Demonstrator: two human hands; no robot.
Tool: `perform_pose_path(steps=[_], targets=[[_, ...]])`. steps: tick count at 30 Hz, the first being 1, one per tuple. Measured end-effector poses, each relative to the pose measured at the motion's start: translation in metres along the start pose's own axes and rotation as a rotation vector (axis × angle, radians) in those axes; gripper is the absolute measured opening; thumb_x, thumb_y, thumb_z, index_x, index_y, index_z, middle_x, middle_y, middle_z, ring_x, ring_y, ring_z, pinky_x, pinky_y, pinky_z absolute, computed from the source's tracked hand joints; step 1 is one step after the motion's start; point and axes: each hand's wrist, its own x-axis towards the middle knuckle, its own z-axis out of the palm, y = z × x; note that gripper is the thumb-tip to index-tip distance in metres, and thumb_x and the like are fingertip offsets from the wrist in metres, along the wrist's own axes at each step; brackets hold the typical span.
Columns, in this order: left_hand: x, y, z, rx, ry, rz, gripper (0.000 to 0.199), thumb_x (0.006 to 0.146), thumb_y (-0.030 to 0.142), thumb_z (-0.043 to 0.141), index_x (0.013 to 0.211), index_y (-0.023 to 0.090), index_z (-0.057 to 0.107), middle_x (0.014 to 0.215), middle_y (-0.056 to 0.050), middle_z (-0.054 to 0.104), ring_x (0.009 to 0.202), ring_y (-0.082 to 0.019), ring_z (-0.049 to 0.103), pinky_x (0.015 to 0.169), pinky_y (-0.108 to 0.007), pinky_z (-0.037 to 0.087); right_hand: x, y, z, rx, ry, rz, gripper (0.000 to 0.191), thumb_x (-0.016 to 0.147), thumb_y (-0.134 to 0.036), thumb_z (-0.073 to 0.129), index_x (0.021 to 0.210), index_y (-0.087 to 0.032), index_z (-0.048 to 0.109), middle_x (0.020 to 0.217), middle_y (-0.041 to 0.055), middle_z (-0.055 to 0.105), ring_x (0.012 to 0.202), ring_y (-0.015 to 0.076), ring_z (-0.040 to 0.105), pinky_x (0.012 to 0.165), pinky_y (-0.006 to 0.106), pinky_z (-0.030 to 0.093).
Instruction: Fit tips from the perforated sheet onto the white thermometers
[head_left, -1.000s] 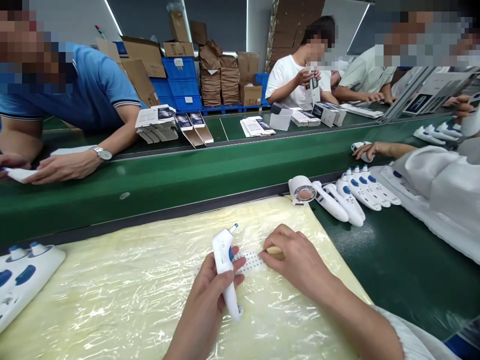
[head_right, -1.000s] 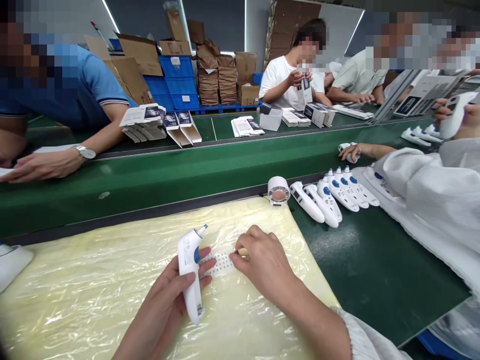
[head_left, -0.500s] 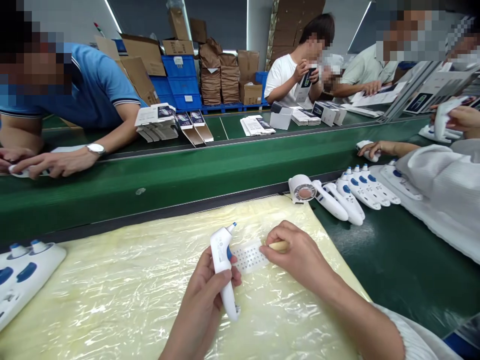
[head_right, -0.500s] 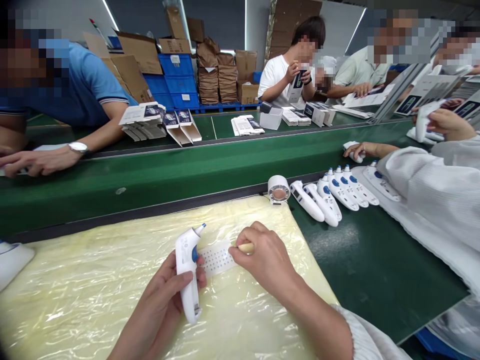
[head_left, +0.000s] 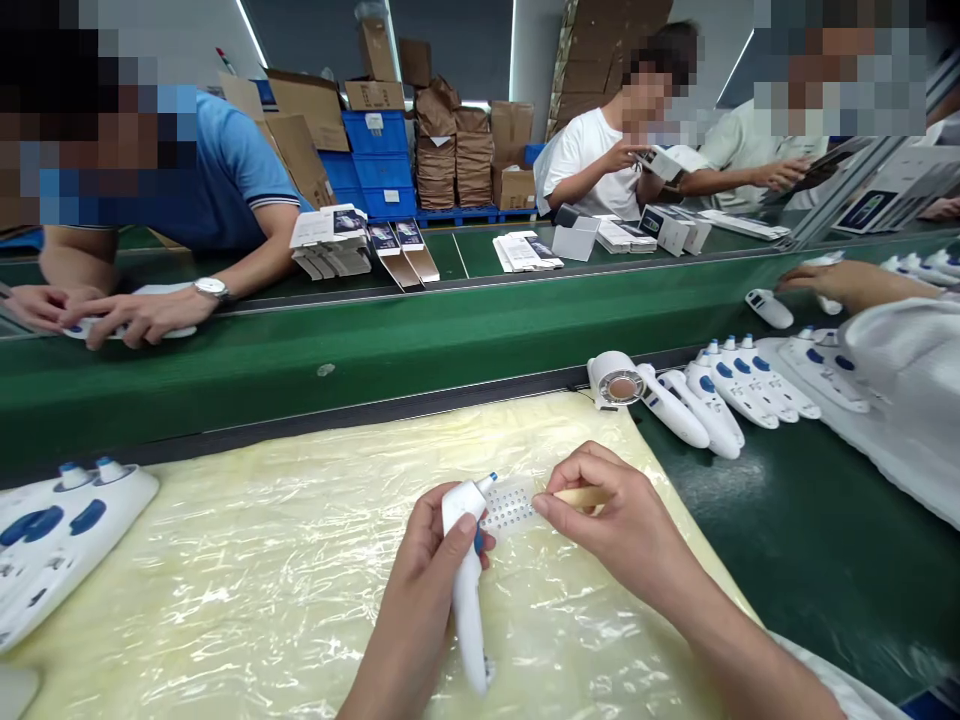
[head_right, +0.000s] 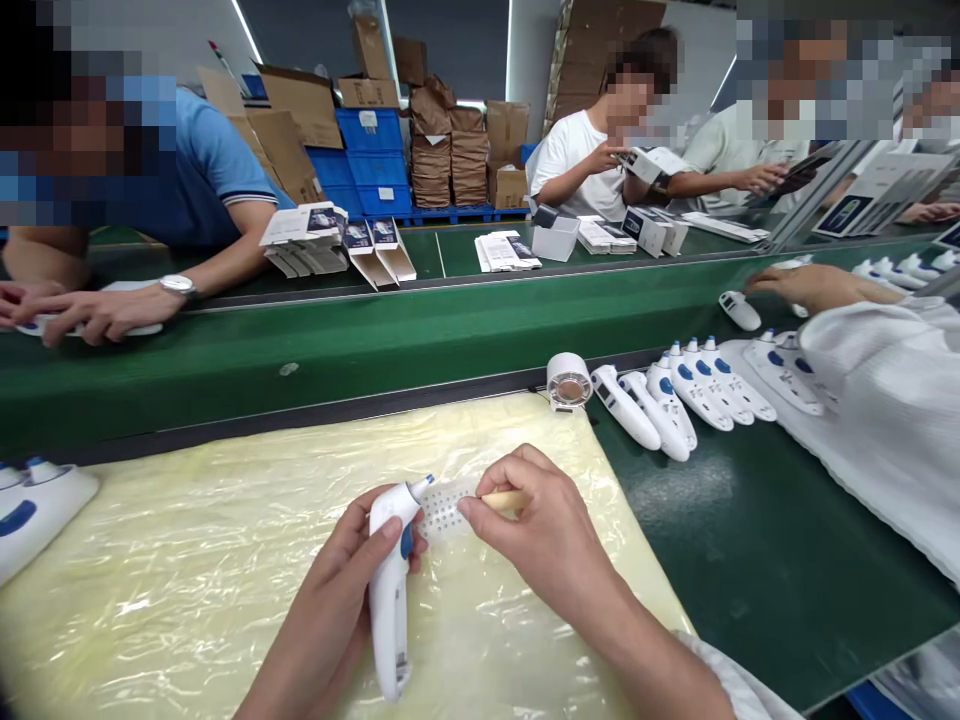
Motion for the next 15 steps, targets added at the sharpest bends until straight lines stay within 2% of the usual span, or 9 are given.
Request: perform_pose_path(steps=[3,6,10,15], targets=[[-0.006,-0.006,0.003,0.029,-0.033,0.012,0.055,0.080,0.048,0.070,0.127,0.029,0.050,0.078,0.000,0.063,0.073,-0.016,0.055,0.070,-0.026,0.043,-0.006,-0.007,0.009,0.064,-0.019,-0.015,0.014,0.085,-0.035,0.068,0.077,-0.023,0.066,0.085,0.0013,0.058,0.077,0.0170,0.058,0.060,0.026,0.045],[-0.012,-0.013,0.006,0.058,-0.062,0.039,0.045,0.081,0.044,0.067,0.120,0.027,0.052,0.080,0.000,0.063,0.074,-0.017,0.056,0.068,-0.025,0.042,-0.012,-0.013,0.018,0.097,-0.041,-0.037,0.006,0.085,-0.028,0.068,0.081,-0.024,0.066,0.092,0.0009,0.059,0.082,0.0161,0.060,0.064,0.024,0.047],[-0.015,-0.016,0.010,0.032,-0.048,0.088,0.038,0.080,0.040,0.068,0.112,0.026,0.052,0.081,0.001,0.061,0.073,-0.016,0.055,0.068,-0.025,0.043,-0.016,-0.017,0.022,0.081,-0.082,-0.040,0.006,0.085,-0.025,0.066,0.079,-0.024,0.064,0.097,0.0008,0.061,0.080,0.0145,0.060,0.053,0.020,0.043],[-0.018,-0.015,0.012,0.027,-0.067,0.047,0.048,0.081,0.041,0.066,0.124,0.027,0.048,0.078,0.001,0.061,0.071,-0.016,0.055,0.068,-0.025,0.043,-0.016,-0.017,0.022,0.052,-0.085,-0.047,0.007,0.086,-0.026,0.065,0.080,-0.023,0.065,0.095,0.0022,0.062,0.079,0.0155,0.061,0.047,0.018,0.040]])
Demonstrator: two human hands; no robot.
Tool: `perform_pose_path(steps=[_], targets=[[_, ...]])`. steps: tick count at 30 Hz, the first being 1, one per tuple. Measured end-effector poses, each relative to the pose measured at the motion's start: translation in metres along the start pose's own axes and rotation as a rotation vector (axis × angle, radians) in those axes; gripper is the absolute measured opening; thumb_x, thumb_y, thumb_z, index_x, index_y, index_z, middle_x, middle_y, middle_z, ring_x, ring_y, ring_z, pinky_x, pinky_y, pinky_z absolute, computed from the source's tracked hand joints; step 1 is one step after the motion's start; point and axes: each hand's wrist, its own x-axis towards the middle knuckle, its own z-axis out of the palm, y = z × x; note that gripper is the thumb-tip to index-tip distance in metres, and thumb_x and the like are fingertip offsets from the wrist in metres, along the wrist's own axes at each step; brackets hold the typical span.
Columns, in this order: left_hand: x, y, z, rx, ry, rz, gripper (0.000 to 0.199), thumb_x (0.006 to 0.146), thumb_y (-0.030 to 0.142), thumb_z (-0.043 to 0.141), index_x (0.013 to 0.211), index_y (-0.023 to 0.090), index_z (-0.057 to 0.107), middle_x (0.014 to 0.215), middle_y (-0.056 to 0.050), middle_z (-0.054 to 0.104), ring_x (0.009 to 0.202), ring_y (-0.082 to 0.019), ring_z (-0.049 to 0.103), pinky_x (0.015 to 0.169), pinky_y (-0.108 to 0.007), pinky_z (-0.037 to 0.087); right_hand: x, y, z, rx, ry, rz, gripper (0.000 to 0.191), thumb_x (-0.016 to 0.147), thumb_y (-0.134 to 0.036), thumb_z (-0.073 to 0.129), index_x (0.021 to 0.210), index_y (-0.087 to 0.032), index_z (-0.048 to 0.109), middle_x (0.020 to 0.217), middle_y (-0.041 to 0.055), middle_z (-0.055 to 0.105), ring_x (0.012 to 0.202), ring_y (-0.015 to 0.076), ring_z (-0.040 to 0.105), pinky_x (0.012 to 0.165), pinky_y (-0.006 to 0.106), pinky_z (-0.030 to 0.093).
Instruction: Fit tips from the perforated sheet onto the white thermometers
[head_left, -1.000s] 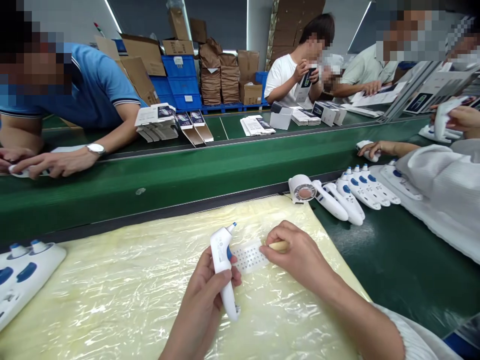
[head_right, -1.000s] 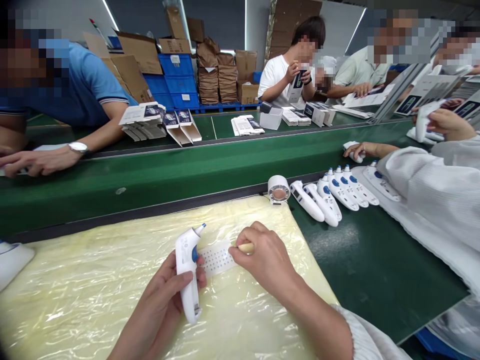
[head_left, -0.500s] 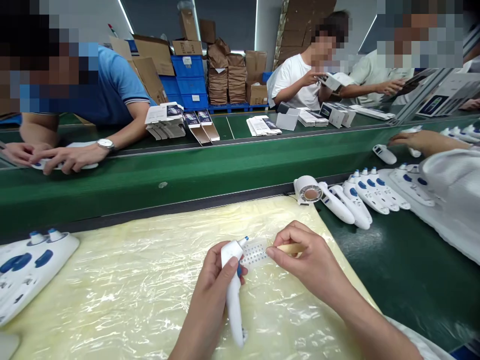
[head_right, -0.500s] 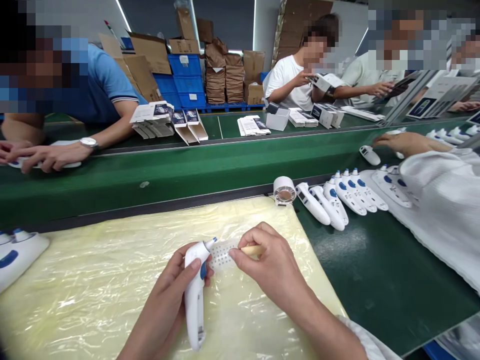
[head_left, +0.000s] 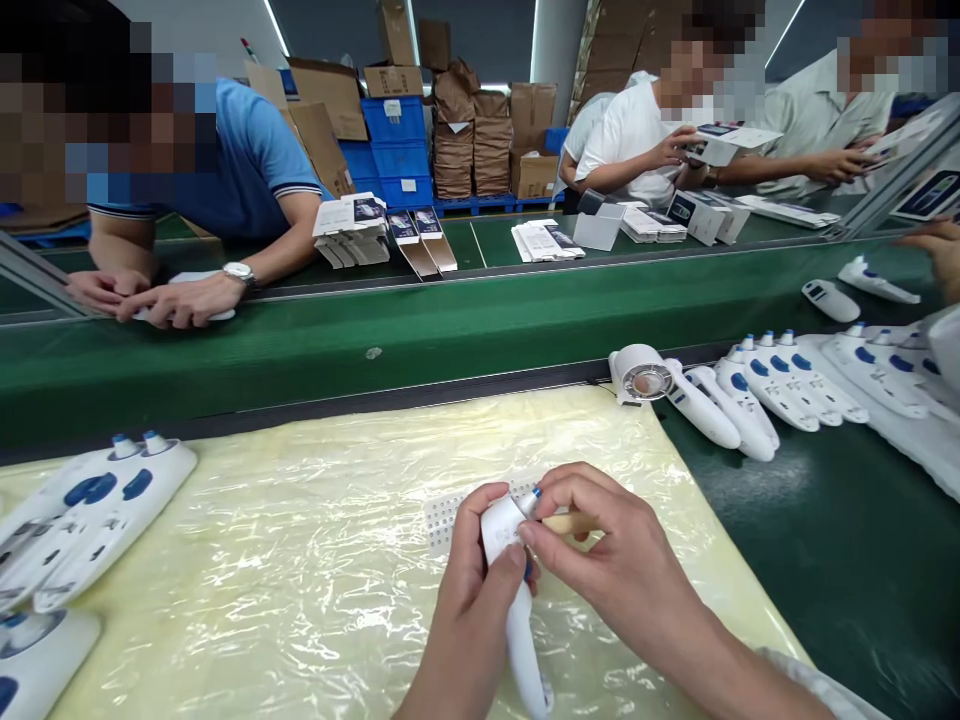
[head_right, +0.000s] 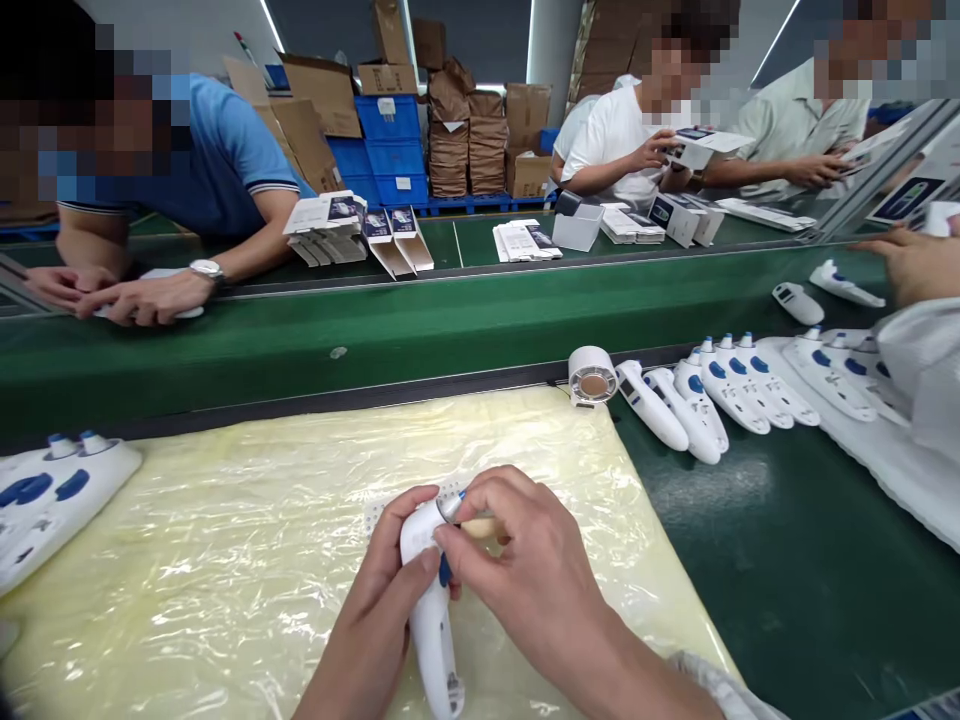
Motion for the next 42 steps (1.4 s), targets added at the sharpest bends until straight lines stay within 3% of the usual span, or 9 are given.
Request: perform_pose_path(steps=[22,35,42], targets=[[-0.003,0.001,0.004,0.042,-0.001,-0.015,0.043,0.086,0.046,0.061,0.123,0.027,0.050,0.074,0.002,0.059,0.072,-0.018,0.056,0.065,-0.025,0.040,-0.003,0.001,0.002,-0.002,-0.030,0.032,0.014,0.091,-0.030,0.061,0.080,-0.023,0.061,0.087,0.0000,0.060,0.068,0.0130,0.061,0.052,0.021,0.046],[-0.004,0.002,0.008,0.046,0.096,-0.014,0.043,0.079,0.053,0.067,0.112,0.028,0.058,0.075,0.002,0.061,0.067,-0.016,0.051,0.062,-0.023,0.039,-0.004,0.001,0.006,-0.060,-0.056,0.042,0.017,0.095,-0.034,0.057,0.082,-0.023,0.060,0.086,0.0006,0.060,0.071,0.0158,0.061,0.053,0.023,0.047],[-0.005,0.004,0.011,0.016,0.128,-0.008,0.036,0.081,0.046,0.064,0.110,0.026,0.057,0.073,0.003,0.059,0.066,-0.014,0.050,0.062,-0.022,0.037,-0.007,0.002,0.008,-0.093,-0.045,0.016,0.019,0.096,-0.038,0.055,0.084,-0.024,0.060,0.085,0.0009,0.060,0.069,0.0160,0.056,0.049,0.022,0.042]])
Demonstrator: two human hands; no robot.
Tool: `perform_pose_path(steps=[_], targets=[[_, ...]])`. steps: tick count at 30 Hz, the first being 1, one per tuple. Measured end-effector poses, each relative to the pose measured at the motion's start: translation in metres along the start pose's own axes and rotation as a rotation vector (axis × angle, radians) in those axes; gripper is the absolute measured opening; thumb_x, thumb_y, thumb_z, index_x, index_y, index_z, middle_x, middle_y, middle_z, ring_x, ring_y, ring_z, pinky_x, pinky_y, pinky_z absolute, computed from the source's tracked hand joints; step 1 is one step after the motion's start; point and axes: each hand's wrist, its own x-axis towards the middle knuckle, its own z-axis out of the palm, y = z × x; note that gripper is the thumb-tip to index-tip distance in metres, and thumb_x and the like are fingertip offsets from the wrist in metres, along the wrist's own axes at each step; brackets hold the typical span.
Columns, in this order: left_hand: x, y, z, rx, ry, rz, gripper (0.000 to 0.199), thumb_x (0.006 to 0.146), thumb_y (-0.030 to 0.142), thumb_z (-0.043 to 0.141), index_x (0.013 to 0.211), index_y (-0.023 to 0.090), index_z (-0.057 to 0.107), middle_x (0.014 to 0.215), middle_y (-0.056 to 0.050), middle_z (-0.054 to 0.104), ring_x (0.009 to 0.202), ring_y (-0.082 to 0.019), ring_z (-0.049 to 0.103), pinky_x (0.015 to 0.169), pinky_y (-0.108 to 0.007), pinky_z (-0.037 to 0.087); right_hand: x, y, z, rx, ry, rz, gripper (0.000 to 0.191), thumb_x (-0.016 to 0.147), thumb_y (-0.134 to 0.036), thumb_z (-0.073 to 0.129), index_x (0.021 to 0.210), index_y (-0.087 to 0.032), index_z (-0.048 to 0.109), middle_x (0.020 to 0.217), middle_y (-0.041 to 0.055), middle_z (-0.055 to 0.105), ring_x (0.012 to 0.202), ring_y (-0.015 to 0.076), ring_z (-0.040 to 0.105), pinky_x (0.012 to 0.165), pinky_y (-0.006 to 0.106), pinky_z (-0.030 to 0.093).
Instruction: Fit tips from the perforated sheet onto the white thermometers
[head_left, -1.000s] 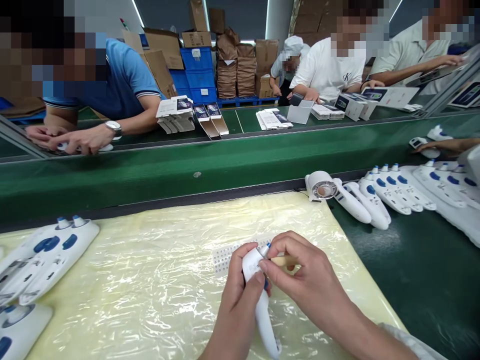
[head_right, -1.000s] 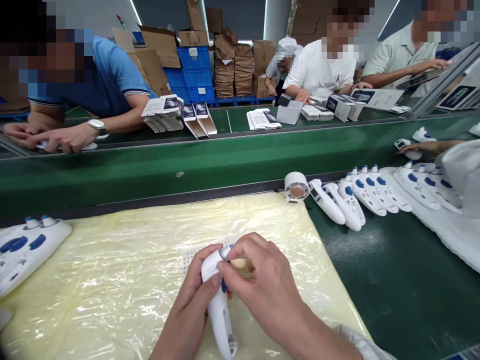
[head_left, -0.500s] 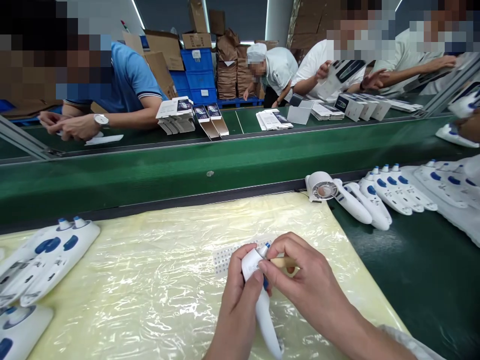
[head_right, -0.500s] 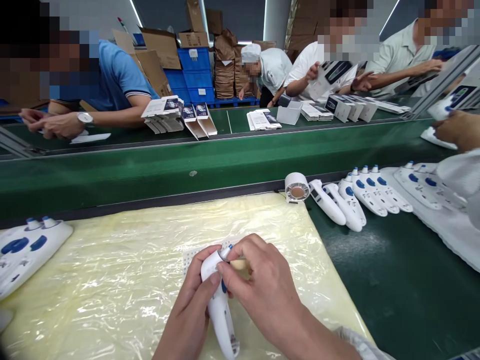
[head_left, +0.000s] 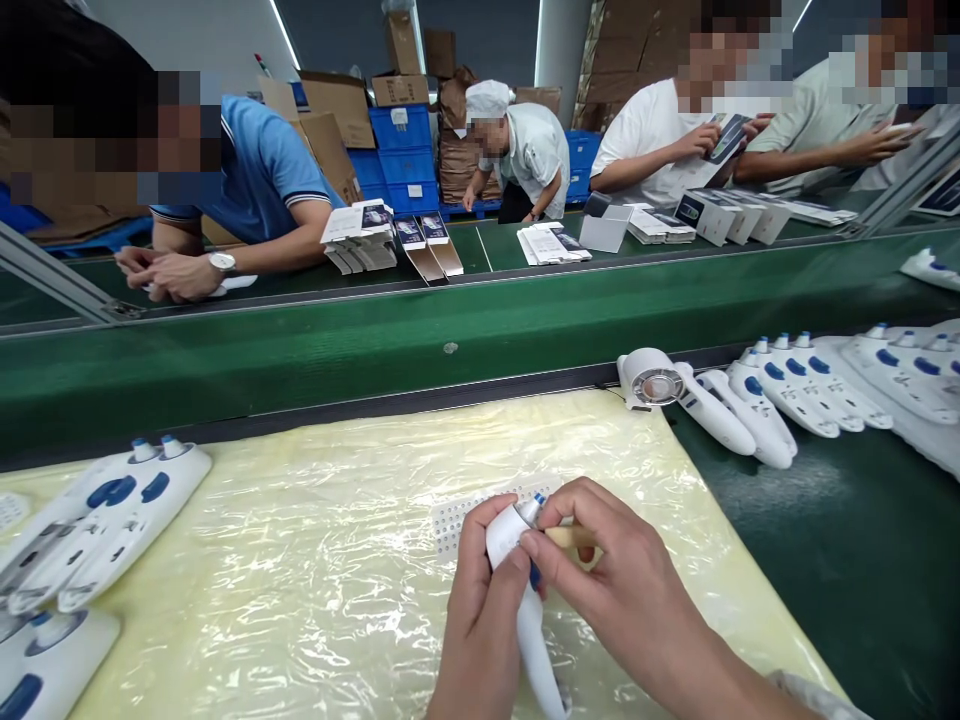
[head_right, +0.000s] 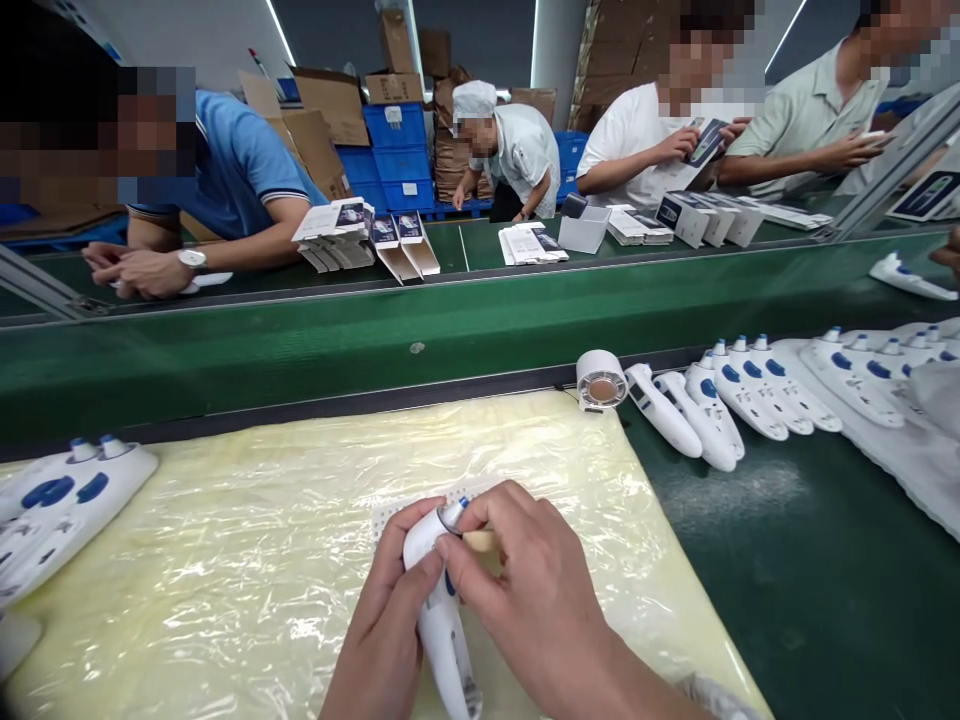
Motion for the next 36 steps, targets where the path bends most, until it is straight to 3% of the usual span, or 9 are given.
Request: perform_pose_path(steps=[19,30,36], targets=[[-0.001,0.000,-0.002,0.076,0.034,0.003,0.038,0.080,0.049,0.063,0.111,0.027,0.059,0.087,0.002,0.065,0.070,-0.015,0.054,0.066,-0.024,0.039,-0.001,0.002,0.002,-0.031,0.043,-0.068,0.017,0.095,-0.033,0.056,0.082,-0.024,0.059,0.080,-0.0012,0.060,0.068,0.0152,0.054,0.049,0.022,0.039],[0.000,0.001,-0.002,0.056,0.007,-0.010,0.037,0.081,0.048,0.062,0.112,0.027,0.058,0.080,0.002,0.063,0.071,-0.015,0.052,0.064,-0.023,0.037,-0.001,0.000,0.002,-0.047,0.046,-0.097,0.016,0.097,-0.032,0.056,0.084,-0.024,0.059,0.080,-0.0005,0.061,0.069,0.0157,0.056,0.049,0.022,0.039],[0.004,-0.005,-0.008,0.033,-0.055,-0.047,0.042,0.083,0.049,0.059,0.118,0.026,0.054,0.072,0.001,0.060,0.068,-0.016,0.050,0.064,-0.024,0.037,0.000,0.001,-0.009,-0.046,0.082,-0.124,0.013,0.097,-0.033,0.058,0.087,-0.025,0.062,0.085,-0.0002,0.062,0.076,0.0166,0.058,0.052,0.022,0.043]])
